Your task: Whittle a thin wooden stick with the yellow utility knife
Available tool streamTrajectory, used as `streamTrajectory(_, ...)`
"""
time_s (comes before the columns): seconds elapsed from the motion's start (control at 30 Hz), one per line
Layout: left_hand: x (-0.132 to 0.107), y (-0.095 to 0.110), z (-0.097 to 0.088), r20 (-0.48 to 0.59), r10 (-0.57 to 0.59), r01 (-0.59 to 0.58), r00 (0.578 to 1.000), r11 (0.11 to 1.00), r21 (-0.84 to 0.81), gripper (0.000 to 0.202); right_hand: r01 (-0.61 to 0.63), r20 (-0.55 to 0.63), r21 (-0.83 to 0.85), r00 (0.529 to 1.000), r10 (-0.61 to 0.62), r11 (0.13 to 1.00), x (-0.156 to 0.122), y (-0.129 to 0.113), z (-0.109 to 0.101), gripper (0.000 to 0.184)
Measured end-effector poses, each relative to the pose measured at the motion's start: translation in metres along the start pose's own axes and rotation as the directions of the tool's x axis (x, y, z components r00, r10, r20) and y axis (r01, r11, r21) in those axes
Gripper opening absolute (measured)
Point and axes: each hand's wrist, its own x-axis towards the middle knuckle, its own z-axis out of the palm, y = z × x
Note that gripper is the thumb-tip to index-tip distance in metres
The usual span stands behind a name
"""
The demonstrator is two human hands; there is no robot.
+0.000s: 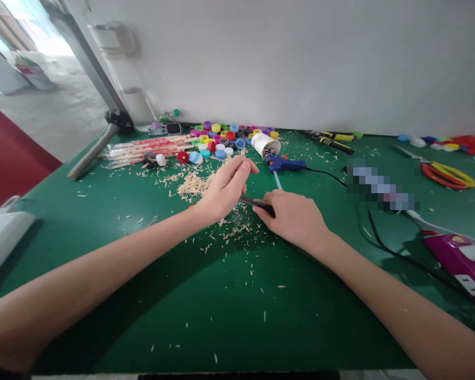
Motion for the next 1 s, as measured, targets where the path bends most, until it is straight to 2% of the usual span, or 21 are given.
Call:
streamTrajectory(0.13,0.003,0.006,-0.002,-0.046,0.145,-0.143,0.988,0.989,0.042,0.023,0.033,-0.035,-0.024,0.999,-0.033,0.999,-0.002,-0.002,0.001,0.032)
streamTrajectory(0.2,0.004,0.010,-0.007,-0.016,0.178,-0.177,0.984,0.983,0.055,0.024,0.029,-0.029,-0.030,0.999,-0.030,0.999,-0.001,-0.002,0.001,0.033)
streamTrajectory(0.3,0.004,0.009,-0.013,0.103,0.128,-0.131,0.986,0.991,0.022,0.030,0.018,-0.008,-0.017,1.000,-0.018,1.000,0.000,-0.001,0.000,0.034)
streamTrajectory(0.33,0.003,0.009,-0.013,0.113,0.095,-0.095,0.989,0.995,-0.005,0.031,0.017,-0.004,-0.011,1.000,-0.017,1.000,0.000,-0.001,0.000,0.034)
streamTrajectory(0.47,0.000,0.009,-0.007,-0.015,-0.062,0.056,0.998,0.964,-0.260,0.018,0.028,-0.010,-0.009,1.000,-0.028,1.000,-0.002,-0.003,0.000,0.034)
streamTrajectory(0.57,0.000,0.015,-0.003,-0.031,-0.128,0.103,0.991,0.900,-0.423,0.028,0.043,-0.014,0.009,0.999,-0.043,0.999,-0.004,-0.006,0.000,0.034)
streamTrajectory(0.77,0.005,0.012,-0.005,-0.119,-0.120,0.070,0.986,0.931,-0.357,0.045,0.062,0.042,0.024,0.997,-0.063,0.998,-0.008,-0.015,-0.003,0.037)
streamTrajectory(1.0,0.004,0.012,-0.003,-0.111,-0.105,0.058,0.988,0.931,-0.360,0.044,0.079,0.024,0.006,0.997,-0.079,0.997,-0.009,-0.015,-0.003,0.035)
